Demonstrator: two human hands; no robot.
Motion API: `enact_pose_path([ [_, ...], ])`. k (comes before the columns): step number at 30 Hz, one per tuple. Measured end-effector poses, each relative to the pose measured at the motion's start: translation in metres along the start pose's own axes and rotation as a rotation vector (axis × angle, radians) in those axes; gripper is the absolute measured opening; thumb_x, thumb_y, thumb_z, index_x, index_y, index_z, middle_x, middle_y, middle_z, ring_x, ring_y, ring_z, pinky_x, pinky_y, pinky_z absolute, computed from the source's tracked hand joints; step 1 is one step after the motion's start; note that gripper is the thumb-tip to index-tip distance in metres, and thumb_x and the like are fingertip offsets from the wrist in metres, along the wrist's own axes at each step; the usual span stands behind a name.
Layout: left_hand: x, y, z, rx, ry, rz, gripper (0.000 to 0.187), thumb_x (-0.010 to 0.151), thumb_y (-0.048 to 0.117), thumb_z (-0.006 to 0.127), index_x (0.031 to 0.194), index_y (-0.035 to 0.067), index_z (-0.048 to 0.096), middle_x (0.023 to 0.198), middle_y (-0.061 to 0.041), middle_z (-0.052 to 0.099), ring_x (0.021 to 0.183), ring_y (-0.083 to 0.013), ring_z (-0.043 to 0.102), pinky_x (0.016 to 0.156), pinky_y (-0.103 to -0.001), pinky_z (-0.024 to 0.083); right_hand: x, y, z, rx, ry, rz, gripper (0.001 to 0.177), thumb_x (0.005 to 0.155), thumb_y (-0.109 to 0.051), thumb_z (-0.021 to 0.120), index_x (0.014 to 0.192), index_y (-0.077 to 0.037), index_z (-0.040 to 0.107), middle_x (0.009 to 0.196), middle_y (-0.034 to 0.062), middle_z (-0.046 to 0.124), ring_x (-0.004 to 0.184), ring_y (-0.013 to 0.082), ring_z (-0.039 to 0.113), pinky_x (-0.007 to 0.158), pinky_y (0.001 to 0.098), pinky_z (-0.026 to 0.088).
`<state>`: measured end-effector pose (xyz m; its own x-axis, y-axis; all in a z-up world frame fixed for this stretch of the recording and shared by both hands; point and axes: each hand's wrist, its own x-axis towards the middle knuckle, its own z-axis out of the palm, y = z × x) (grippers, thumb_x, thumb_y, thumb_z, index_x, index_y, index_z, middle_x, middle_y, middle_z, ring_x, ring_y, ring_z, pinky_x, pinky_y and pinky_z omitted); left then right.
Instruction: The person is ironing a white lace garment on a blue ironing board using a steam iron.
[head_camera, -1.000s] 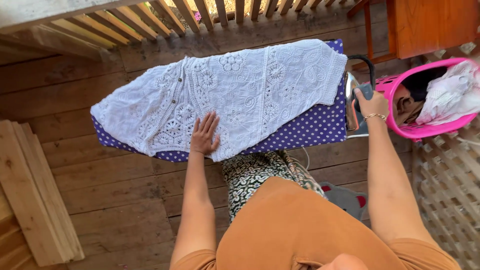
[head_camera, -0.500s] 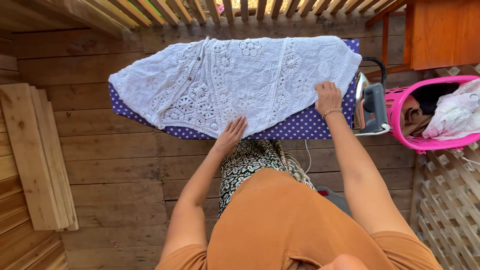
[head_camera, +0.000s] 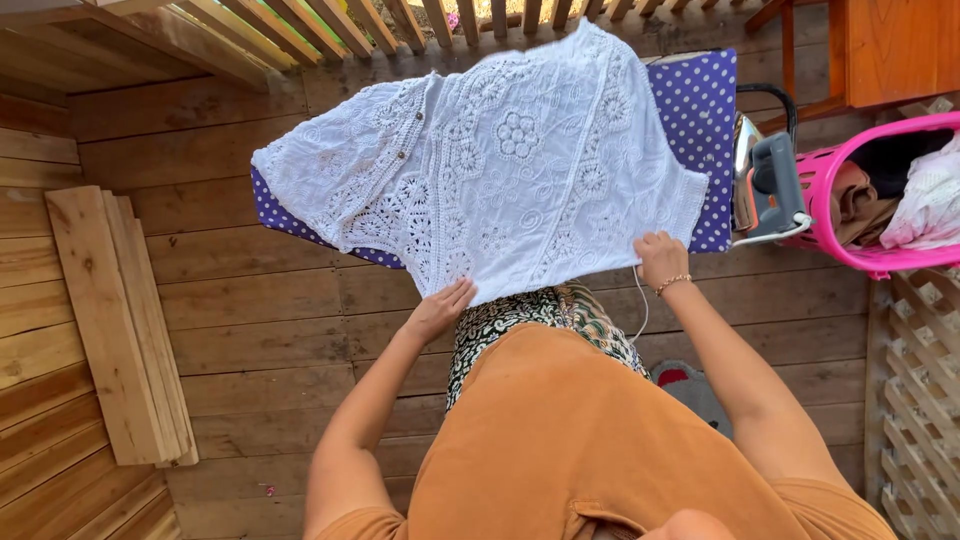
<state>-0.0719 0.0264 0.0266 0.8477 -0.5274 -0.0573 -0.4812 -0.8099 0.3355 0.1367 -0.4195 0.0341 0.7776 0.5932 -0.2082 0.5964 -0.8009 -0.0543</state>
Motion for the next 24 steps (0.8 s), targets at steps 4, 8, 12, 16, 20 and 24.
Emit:
enact_pose_path([
  [4, -0.021, 0.010, 0.011, -0.088, -0.087, -0.010, 0.061, 0.083, -0.003, 0.056, 0.144, 0.001, 0.051, 0.150, -0.017, 0.055, 0.139, -0.0275, 0.053, 0.107, -0.035, 0.050, -0.034, -0.020, 0.015, 0.012, -0.117, 0.080, 0.022, 0.065, -0.012, 0.079, 0.083, -0.017, 0.067, 0.095, -0.0006, 0.066, 0.095, 0.0236, 0.065, 0.073, 0.0418, 0.054],
  [8, -0.029, 0.005, 0.015, -0.155, -0.114, -0.025, 0.057, 0.086, 0.000, 0.057, 0.142, 0.003, 0.052, 0.148, -0.016, 0.055, 0.138, -0.0270, 0.053, 0.106, -0.037, 0.050, -0.048, -0.036, 0.028, 0.031, -0.128, 0.088, 0.021, 0.067, -0.014, 0.078, 0.084, -0.017, 0.067, 0.093, 0.0000, 0.066, 0.097, 0.0226, 0.065, 0.076, 0.0418, 0.054],
  [12, -0.025, 0.004, 0.002, -0.177, -0.152, -0.046, 0.058, 0.079, 0.006, 0.063, 0.136, 0.003, 0.056, 0.141, -0.016, 0.061, 0.132, -0.0297, 0.058, 0.101, -0.039, 0.052, -0.040, -0.043, 0.003, 0.156, -0.164, 0.173, 0.026, 0.061, -0.024, 0.080, 0.083, -0.017, 0.068, 0.093, 0.0025, 0.066, 0.097, 0.0262, 0.065, 0.077, 0.0441, 0.054],
  [16, 0.000, -0.006, -0.012, -0.267, -0.157, -0.153, 0.050, 0.077, 0.013, 0.069, 0.127, 0.006, 0.065, 0.121, -0.018, 0.069, 0.116, -0.0324, 0.063, 0.100, -0.046, 0.051, -0.008, -0.012, -0.035, 0.350, -0.030, 0.516, 0.029, 0.077, -0.040, 0.080, 0.090, -0.016, 0.070, 0.100, 0.0076, 0.067, 0.103, 0.0295, 0.063, 0.081, 0.0502, 0.054],
  [20, 0.061, -0.015, -0.023, -0.410, -0.061, -0.320, 0.036, 0.088, 0.009, 0.063, 0.124, 0.008, 0.068, 0.118, -0.014, 0.072, 0.112, -0.0306, 0.066, 0.097, -0.043, 0.053, 0.021, 0.032, -0.030, 0.209, 0.390, 0.440, 0.026, 0.085, -0.028, 0.077, 0.101, -0.012, 0.066, 0.109, 0.0125, 0.066, 0.110, 0.0357, 0.060, 0.079, 0.0479, 0.055],
  [24, 0.161, -0.018, -0.026, -0.357, 0.168, -0.142, 0.039, 0.083, 0.004, 0.063, 0.122, 0.006, 0.065, 0.135, -0.013, 0.062, 0.125, -0.0330, 0.059, 0.103, -0.045, 0.049, 0.049, 0.066, -0.002, 0.156, 0.410, 0.376, 0.038, 0.090, -0.034, 0.078, 0.115, -0.008, 0.065, 0.108, 0.0102, 0.068, 0.103, 0.0338, 0.062, 0.082, 0.0489, 0.053],
])
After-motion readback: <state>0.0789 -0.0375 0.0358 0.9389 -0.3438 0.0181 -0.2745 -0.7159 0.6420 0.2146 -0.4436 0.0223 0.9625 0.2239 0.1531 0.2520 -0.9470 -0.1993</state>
